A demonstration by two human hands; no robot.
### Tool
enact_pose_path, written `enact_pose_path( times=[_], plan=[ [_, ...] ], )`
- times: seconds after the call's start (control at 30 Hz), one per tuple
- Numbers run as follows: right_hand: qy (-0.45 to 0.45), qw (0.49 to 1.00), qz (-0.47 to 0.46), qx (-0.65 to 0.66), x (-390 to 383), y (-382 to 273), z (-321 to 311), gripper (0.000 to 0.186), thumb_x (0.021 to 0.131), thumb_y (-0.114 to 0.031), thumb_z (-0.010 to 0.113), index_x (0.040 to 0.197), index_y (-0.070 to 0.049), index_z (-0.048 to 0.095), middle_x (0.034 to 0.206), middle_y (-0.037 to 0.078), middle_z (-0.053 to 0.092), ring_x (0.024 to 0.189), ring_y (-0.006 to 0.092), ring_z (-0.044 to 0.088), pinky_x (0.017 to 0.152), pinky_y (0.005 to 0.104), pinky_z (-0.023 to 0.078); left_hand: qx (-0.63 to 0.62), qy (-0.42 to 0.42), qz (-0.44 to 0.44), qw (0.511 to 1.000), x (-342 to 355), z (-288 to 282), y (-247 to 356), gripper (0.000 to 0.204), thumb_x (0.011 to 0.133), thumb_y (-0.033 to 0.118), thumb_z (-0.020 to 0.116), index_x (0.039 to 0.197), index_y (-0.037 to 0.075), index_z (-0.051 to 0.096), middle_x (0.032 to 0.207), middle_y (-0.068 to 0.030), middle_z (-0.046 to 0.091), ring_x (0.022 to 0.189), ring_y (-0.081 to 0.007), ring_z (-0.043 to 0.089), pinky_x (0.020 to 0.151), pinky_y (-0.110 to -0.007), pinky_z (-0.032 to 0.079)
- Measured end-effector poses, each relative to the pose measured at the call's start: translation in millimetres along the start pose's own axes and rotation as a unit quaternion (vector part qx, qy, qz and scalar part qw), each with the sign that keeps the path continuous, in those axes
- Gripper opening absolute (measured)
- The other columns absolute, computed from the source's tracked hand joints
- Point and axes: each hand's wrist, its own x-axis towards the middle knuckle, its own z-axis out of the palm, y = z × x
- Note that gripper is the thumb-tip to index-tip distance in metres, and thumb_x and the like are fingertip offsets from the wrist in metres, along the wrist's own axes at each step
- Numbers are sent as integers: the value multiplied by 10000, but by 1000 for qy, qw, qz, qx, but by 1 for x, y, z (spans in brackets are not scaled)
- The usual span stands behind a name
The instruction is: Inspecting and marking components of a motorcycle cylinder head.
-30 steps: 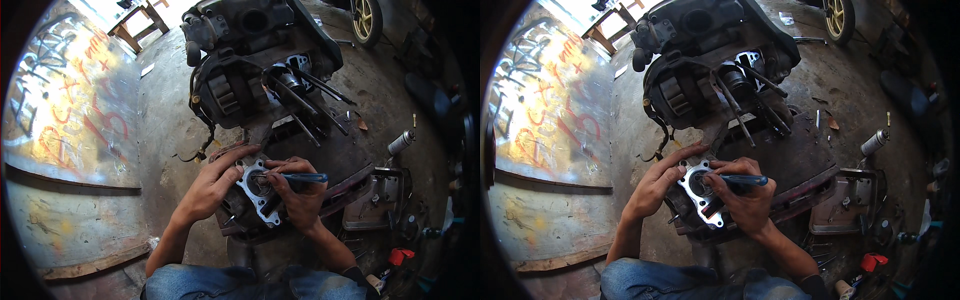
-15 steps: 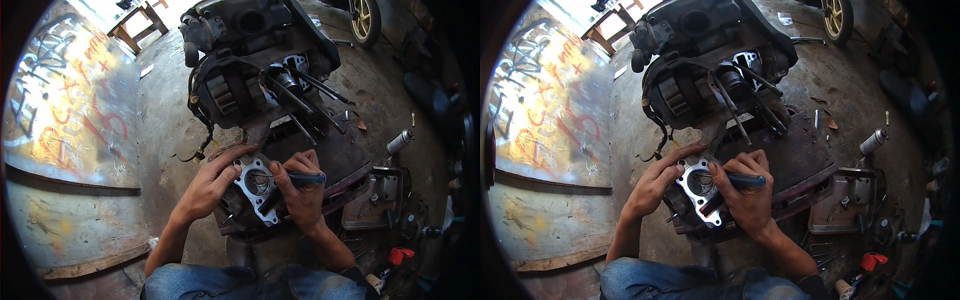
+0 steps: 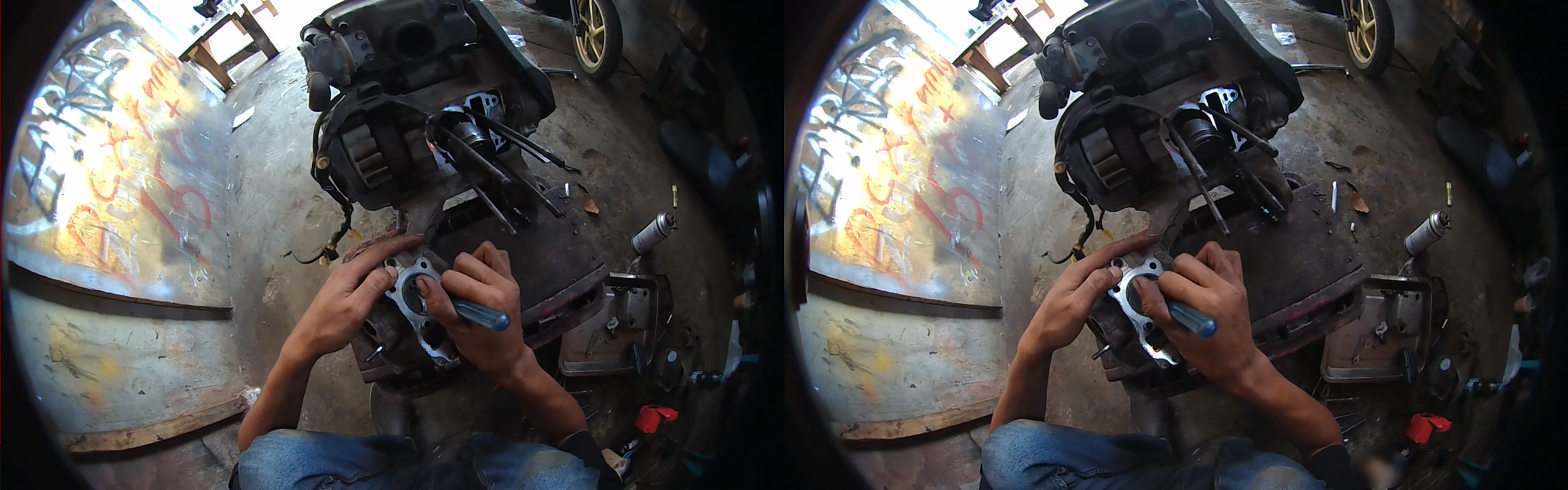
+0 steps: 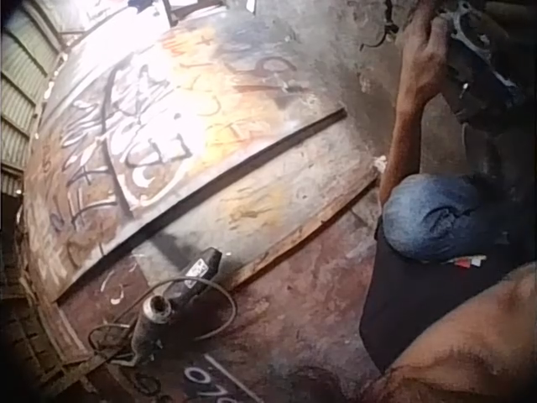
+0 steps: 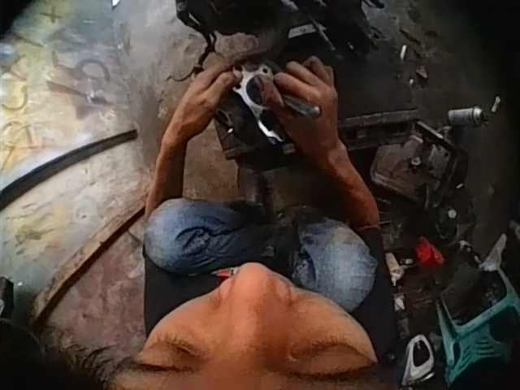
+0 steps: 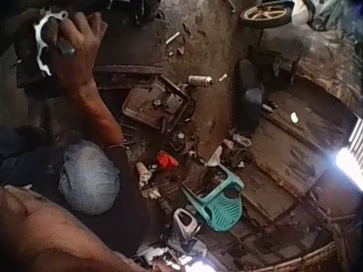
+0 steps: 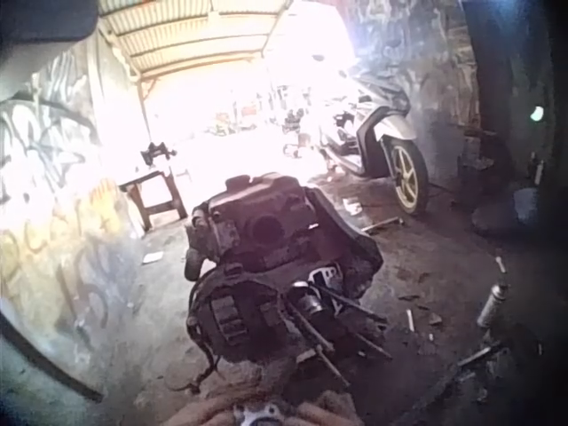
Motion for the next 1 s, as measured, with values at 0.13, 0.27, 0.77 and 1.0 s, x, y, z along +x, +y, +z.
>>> enact_pose_path(
  times=[0.13,0.27,0.77,1.0],
  plan=[
    [-42,991,111,66,5,6,-5,247,965,-208,816,795,-62,713,736,54,586,750,264,533,781,413,442,-21,-5,-10,1000,0,1,2,580,1078,187,469,1617,-18,522,1627,-175,579,1467,-257,564,1261,-379,393],
    [-35,997,53,32,2,13,3,217,935,-182,842,810,-67,708,790,38,602,809,255,550,825,420,441,-1,3,-23,1000,-1,-2,-5,578,1079,181,467,1621,-13,520,1627,-170,580,1452,-252,577,1258,-376,396],
    [26,999,-42,15,-15,26,6,199,900,-135,822,773,-58,690,725,49,593,746,250,533,772,404,423,-10,-14,3,1000,1,-1,-3,586,1053,161,469,1605,-21,535,1673,-191,528,1591,-306,440,1326,-399,296],
    [7,997,26,72,-4,14,2,220,914,-63,792,743,-17,662,712,72,581,730,261,520,737,410,420,-18,-13,6,1000,1,0,2,585,1052,153,466,1605,-23,534,1673,-191,529,1591,-305,440,1329,-401,293]
  ],
)
